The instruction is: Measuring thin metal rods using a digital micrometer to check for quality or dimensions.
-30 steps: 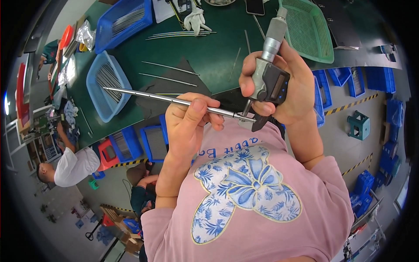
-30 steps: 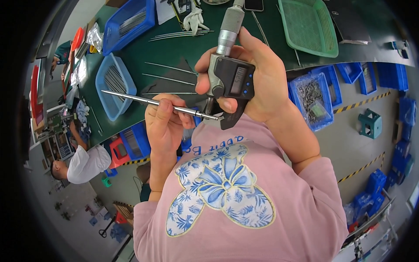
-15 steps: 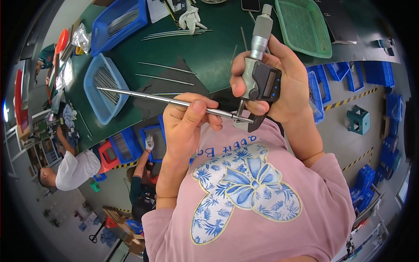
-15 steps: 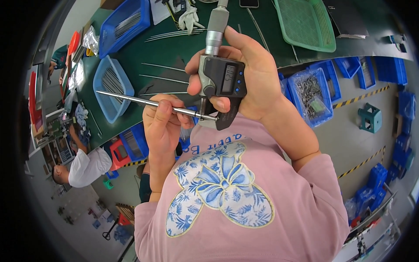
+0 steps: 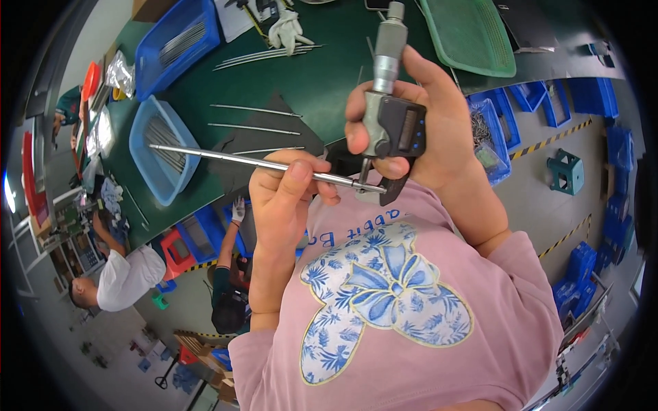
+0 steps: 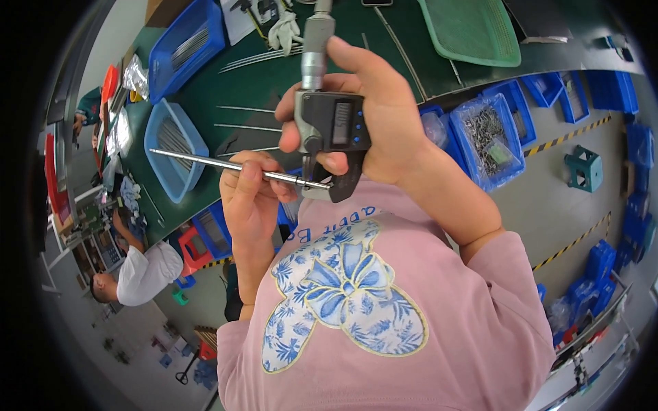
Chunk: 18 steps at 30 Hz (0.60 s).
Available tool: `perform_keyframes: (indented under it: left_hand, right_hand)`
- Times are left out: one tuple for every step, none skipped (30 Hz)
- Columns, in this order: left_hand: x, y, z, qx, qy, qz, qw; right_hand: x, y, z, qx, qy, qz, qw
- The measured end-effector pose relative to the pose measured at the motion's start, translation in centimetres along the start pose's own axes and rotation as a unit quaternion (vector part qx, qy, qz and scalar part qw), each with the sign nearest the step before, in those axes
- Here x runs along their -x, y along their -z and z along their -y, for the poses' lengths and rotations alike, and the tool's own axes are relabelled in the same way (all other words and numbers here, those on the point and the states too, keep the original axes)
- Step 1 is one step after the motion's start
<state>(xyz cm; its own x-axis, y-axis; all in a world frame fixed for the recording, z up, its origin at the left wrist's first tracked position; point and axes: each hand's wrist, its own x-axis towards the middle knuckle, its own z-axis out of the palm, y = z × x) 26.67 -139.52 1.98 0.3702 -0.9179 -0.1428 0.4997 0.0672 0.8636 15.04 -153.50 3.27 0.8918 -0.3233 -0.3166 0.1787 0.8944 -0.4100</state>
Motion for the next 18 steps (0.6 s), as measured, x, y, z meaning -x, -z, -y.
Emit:
perform_keyframes:
  left_hand:
    - [0.0, 0.09, 0.04, -0.001, -0.005, 0.003, 1.0]
    - [-0.02, 0.2, 0.13, 0.01, -0.003, 0.006, 1.0]
    - [0.13, 0.31, 0.14, 0.011, -0.002, -0.004, 1.0]
    - [0.2, 0.42, 0.14, 0.01, -0.007, -0.002, 1.0]
    - [0.25, 0.5, 0.16, 0.009, -0.011, -0.001, 1.0]
    - [0.26, 0.58, 0.26, 0.007, -0.015, -0.006, 1.0]
    - [0.26, 0.68, 0.29, 0.005, -0.012, 0.0, 1.0]
    - [0.25, 0.77, 0.28, 0.005, -0.012, 0.002, 1.0]
    - [0.26, 0.82, 0.25, 0.005, -0.013, 0.002, 1.0]
    - [0.23, 0.78, 0.2, 0.006, -0.011, 0.003, 1.0]
    - [0.22, 0.78, 0.18, 0.004, -0.01, 0.005, 1.0]
    - [0.19, 0.77, 0.18, 0.004, -0.009, 0.003, 1.0]
    - [0.17, 0.76, 0.17, 0.004, -0.008, 0.001, 1.0]
    - [0.15, 0.77, 0.15, 0.003, -0.007, 0.0, 1.0]
    - [0.18, 0.75, 0.1, 0.0, -0.009, -0.001, 1.0]
    - [0.22, 0.74, 0.06, -0.003, -0.01, -0.003, 1.0]
    - [0.21, 0.67, 0.02, -0.004, -0.01, -0.006, 1.0]
    - [0.23, 0.64, -0.09, -0.001, -0.011, -0.004, 1.0]
  right_hand:
    - [-0.05, -0.06, -0.04, 0.005, 0.0, -0.012, 1.0]
    - [-0.15, 0.04, -0.16, 0.003, 0.002, 0.0, 1.0]
    - [-0.18, -0.13, -0.24, 0.014, 0.002, -0.007, 1.0]
    - [-0.24, -0.15, -0.33, 0.013, -0.002, -0.003, 1.0]
    - [-0.28, -0.09, -0.42, 0.012, -0.007, 0.002, 1.0]
    - [-0.27, -0.03, -0.48, 0.01, 0.0, 0.0, 1.0]
    - [-0.25, 0.03, -0.52, 0.006, -0.006, 0.011, 1.0]
    - [-0.23, 0.08, -0.55, 0.002, -0.012, 0.022, 1.0]
    - [-0.23, 0.1, -0.61, 0.0, -0.008, 0.021, 1.0]
    - [-0.23, 0.12, -0.67, 0.002, -0.003, 0.023, 1.0]
    - [-0.22, 0.12, -0.74, 0.004, 0.0, 0.024, 1.0]
    - [-0.2, 0.1, -0.71, 0.003, 0.002, 0.024, 1.0]
    - [-0.18, 0.05, -0.67, 0.009, 0.003, 0.024, 1.0]
    - [-0.2, 0.03, -0.67, 0.015, 0.004, 0.023, 1.0]
    - [-0.24, 0.02, -0.68, 0.014, 0.003, 0.023, 1.0]
    - [-0.3, 0.03, -0.7, 0.011, 0.007, 0.03, 0.999]
    - [-0.36, 0.04, -0.73, 0.008, 0.01, 0.036, 0.999]
    - [-0.38, -0.08, -0.75, 0.007, 0.006, 0.04, 0.999]
